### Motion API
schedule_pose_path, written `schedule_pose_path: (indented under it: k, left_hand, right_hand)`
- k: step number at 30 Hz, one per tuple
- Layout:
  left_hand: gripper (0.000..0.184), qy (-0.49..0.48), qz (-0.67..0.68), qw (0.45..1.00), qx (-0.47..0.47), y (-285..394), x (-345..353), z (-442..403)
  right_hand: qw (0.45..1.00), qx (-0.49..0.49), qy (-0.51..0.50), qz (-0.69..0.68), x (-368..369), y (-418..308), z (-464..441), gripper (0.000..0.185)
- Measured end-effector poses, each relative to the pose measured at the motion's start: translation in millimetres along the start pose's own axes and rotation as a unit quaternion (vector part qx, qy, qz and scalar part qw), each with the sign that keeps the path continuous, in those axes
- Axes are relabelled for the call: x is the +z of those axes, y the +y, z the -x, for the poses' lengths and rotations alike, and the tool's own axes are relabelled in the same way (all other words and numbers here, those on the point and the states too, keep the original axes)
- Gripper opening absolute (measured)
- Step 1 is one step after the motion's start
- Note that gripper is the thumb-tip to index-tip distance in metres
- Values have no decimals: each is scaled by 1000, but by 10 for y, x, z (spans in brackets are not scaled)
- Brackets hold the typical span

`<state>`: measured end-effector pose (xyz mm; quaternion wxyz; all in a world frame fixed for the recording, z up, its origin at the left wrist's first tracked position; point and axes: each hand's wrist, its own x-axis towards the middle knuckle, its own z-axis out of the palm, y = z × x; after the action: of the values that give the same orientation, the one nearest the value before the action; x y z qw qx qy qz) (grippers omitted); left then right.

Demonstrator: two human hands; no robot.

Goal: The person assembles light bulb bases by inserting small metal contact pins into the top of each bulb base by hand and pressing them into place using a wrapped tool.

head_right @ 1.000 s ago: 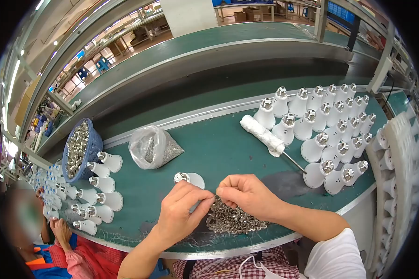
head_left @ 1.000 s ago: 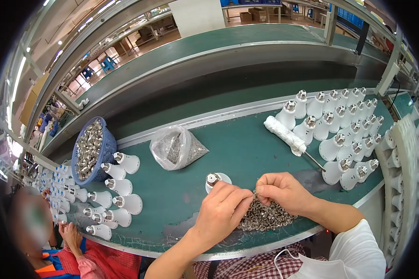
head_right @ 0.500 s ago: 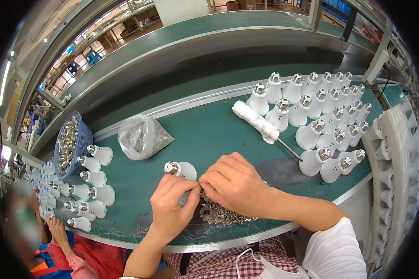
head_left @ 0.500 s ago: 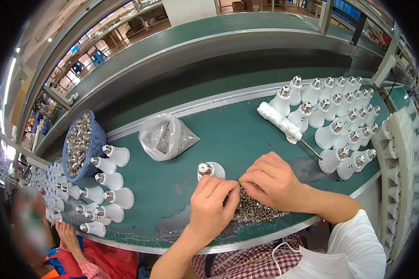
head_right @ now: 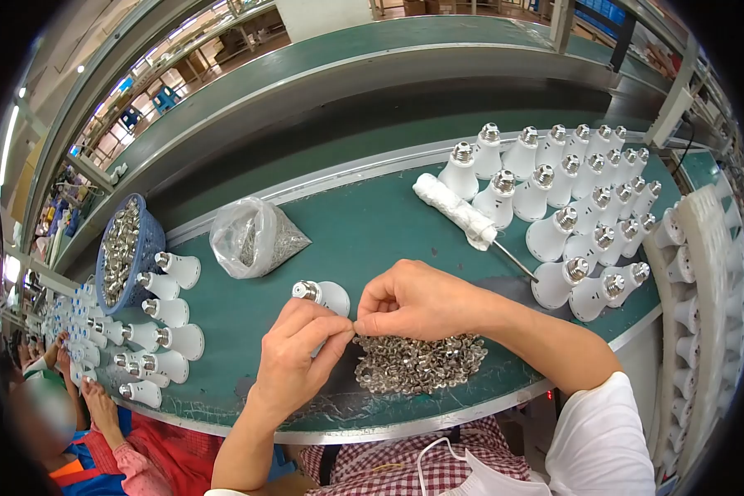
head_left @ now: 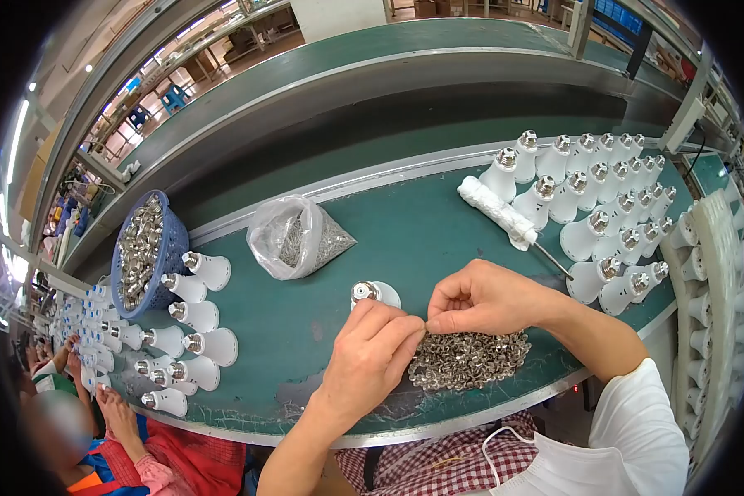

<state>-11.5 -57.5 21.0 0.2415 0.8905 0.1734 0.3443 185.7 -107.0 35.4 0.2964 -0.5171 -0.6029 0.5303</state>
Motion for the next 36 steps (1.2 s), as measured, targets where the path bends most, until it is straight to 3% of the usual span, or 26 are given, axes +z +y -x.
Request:
schedule_pose_path:
  k: [4, 6, 12, 22, 30, 36]
  left_hand:
    - [17, -12, 12, 1000, -6, -5, -6, 9]
    - [22, 50, -19, 999, 4, 48, 10, -11]
    - [31, 141, -91, 980, 105, -41, 112, 43]
    - [28, 137, -108, 978, 118, -60, 132, 47]
    - [31, 109, -106, 980, 130, -124, 125, 84]
    - [32, 115, -34, 989, 86, -55, 93, 70]
  right_hand:
    - [999, -5, -10, -35, 47, 71, -30, 20]
    - [978, -21, 17, -209, 107, 124, -39, 16]
    - [946, 9, 32, -322, 223, 144, -22, 14]
    - [949, 11, 63, -309, 212, 195, -11, 13]
    - [983, -4, 58, -176, 205, 149, 12, 19]
    - [974, -15, 32, -222, 243, 175, 13, 20]
